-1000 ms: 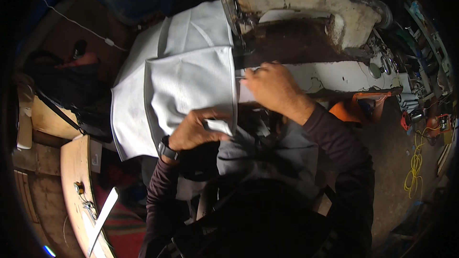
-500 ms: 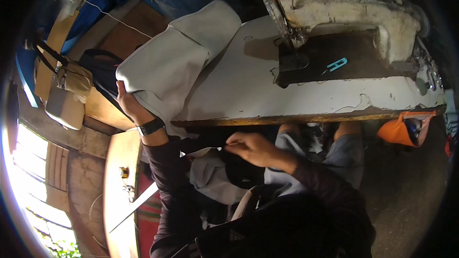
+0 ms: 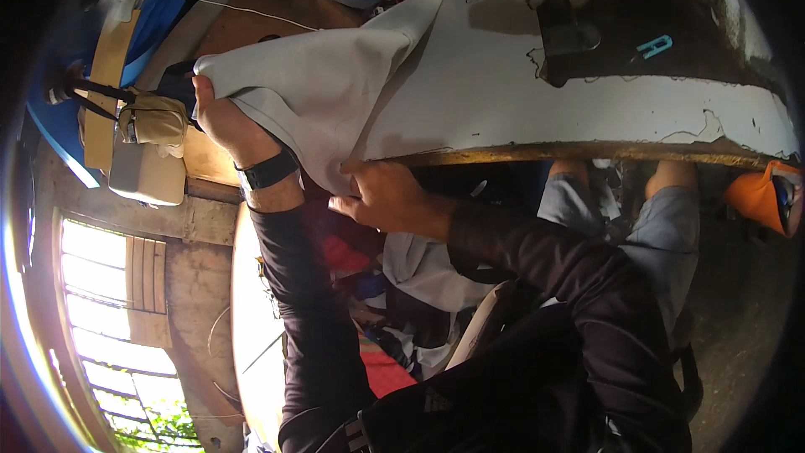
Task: The recorder uses an industrial sewing machine to stitch together pieces of white synthetic upholstery fabric.
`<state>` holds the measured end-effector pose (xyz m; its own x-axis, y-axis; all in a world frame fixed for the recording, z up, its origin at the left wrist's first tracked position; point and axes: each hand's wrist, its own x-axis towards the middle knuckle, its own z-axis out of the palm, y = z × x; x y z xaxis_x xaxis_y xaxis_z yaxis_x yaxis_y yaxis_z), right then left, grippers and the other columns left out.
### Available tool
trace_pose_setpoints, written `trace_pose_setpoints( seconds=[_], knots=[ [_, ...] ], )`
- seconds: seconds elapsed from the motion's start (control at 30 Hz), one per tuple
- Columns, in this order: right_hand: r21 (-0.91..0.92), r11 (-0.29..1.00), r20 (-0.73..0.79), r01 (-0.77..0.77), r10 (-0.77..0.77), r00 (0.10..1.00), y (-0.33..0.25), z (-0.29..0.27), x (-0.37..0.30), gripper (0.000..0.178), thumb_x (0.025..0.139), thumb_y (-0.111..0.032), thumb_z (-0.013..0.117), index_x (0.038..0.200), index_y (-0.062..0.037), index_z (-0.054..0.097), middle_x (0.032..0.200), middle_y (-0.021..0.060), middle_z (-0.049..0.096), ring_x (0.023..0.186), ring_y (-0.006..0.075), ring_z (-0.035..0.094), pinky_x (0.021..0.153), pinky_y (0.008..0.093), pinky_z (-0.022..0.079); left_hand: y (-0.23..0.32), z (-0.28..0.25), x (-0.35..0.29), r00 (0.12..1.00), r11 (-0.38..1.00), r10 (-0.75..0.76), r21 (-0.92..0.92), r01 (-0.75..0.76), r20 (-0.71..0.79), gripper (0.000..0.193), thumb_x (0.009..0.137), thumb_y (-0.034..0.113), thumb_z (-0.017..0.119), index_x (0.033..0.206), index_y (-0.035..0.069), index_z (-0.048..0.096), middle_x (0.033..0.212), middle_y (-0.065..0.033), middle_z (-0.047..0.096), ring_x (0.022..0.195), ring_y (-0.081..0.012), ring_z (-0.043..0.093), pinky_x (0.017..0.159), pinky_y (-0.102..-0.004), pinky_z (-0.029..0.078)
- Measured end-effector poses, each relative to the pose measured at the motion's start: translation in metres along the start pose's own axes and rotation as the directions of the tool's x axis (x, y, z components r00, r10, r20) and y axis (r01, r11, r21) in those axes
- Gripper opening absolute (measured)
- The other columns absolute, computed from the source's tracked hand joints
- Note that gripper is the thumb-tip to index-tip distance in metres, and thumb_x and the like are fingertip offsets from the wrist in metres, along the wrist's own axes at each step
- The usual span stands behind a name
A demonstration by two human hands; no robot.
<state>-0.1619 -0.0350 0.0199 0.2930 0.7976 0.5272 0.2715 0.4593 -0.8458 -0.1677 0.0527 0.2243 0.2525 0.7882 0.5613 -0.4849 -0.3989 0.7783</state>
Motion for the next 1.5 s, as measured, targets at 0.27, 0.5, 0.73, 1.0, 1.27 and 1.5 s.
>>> trace_pose_setpoints(
  seconds=[0.27, 0.5, 0.73, 1.0, 1.27, 1.5],
  knots=[
    [0.075, 0.965, 0.039, 0.251, -0.255, 0.966, 0.018, 0.007, 0.009, 0.028, 0.097, -0.033, 0.077, 0.104, -0.0059, 0.074, 0.090, 0.0157, 0.075, 0.085, 0.0379, 0.073, 0.079, 0.0472, 0.058, 0.006, -0.006, 0.003, 1.000, 1.000, 0.015, -0.006, -0.015, 0.016, 0.056, 0.117, 0.042, 0.032, 0.122, -0.005, 0.062, 0.116, -0.0205, 0.070, 0.104, -0.0355, 0.070, 0.095, -0.0483, 0.058],
    [0.273, 0.955, 0.029, 0.113, -0.125, 0.992, 0.004, -0.004, 0.001, 0.028, 0.099, -0.031, 0.073, 0.108, -0.0050, 0.073, 0.093, 0.0156, 0.075, 0.085, 0.0376, 0.073, 0.078, 0.0462, 0.058, -0.002, -0.012, 0.009, 0.999, 0.999, 0.034, 0.025, -0.034, 0.020, 0.055, 0.117, 0.042, 0.033, 0.122, -0.004, 0.063, 0.116, -0.0193, 0.069, 0.104, -0.0333, 0.071, 0.095, -0.0468, 0.058],
    [-0.144, 0.971, -0.158, 0.189, -0.211, 0.965, 0.006, 0.018, 0.014, 0.019, 0.091, -0.021, 0.070, 0.103, -0.0071, 0.073, 0.092, 0.0175, 0.075, 0.088, 0.0411, 0.074, 0.078, 0.0496, 0.059, -0.013, -0.001, 0.000, 0.993, 0.995, 0.101, 0.012, -0.102, 0.060, 0.049, 0.116, 0.041, 0.040, 0.122, -0.002, 0.063, 0.115, -0.0174, 0.069, 0.105, -0.0320, 0.070, 0.094, -0.0459, 0.058],
    [-0.667, 0.745, -0.201, 0.013, -0.197, 0.960, -0.008, -0.171, 0.001, 0.025, 0.075, -0.003, 0.066, 0.100, -0.0021, 0.070, 0.097, 0.0230, 0.073, 0.093, 0.0443, 0.071, 0.078, 0.0526, 0.056, 0.022, -0.121, -0.071, 0.901, 0.765, 0.434, 0.517, -0.384, 0.028, 0.030, 0.112, 0.026, 0.055, 0.122, -0.001, 0.062, 0.120, -0.0159, 0.067, 0.112, -0.0245, 0.068, 0.096, -0.0410, 0.057],
    [-0.913, 0.338, -0.364, -0.231, -0.414, 0.834, -0.059, -0.299, -0.196, 0.037, 0.086, -0.014, 0.075, 0.116, 0.0065, 0.069, 0.110, 0.0252, 0.065, 0.103, 0.0460, 0.065, 0.090, 0.0511, 0.053, -0.032, -0.104, -0.345, 0.118, 0.450, -0.888, 0.788, 0.420, 0.444, 0.018, 0.102, 0.012, 0.072, 0.116, 0.001, 0.074, 0.101, -0.0078, 0.077, 0.093, -0.0218, 0.073, 0.084, -0.0352, 0.057],
    [-0.543, 0.597, -0.766, -0.591, -0.064, 0.640, 0.010, -0.325, -0.314, 0.035, 0.104, -0.013, 0.060, 0.127, 0.0135, 0.065, 0.116, 0.0295, 0.072, 0.106, 0.0407, 0.071, 0.098, 0.0431, 0.054, -0.058, -0.107, -0.169, 0.470, 0.695, -0.545, 0.688, -0.210, 0.694, 0.022, 0.096, 0.009, 0.075, 0.118, 0.007, 0.079, 0.111, -0.0139, 0.079, 0.092, -0.0201, 0.075, 0.083, -0.0343, 0.059]
  ],
)
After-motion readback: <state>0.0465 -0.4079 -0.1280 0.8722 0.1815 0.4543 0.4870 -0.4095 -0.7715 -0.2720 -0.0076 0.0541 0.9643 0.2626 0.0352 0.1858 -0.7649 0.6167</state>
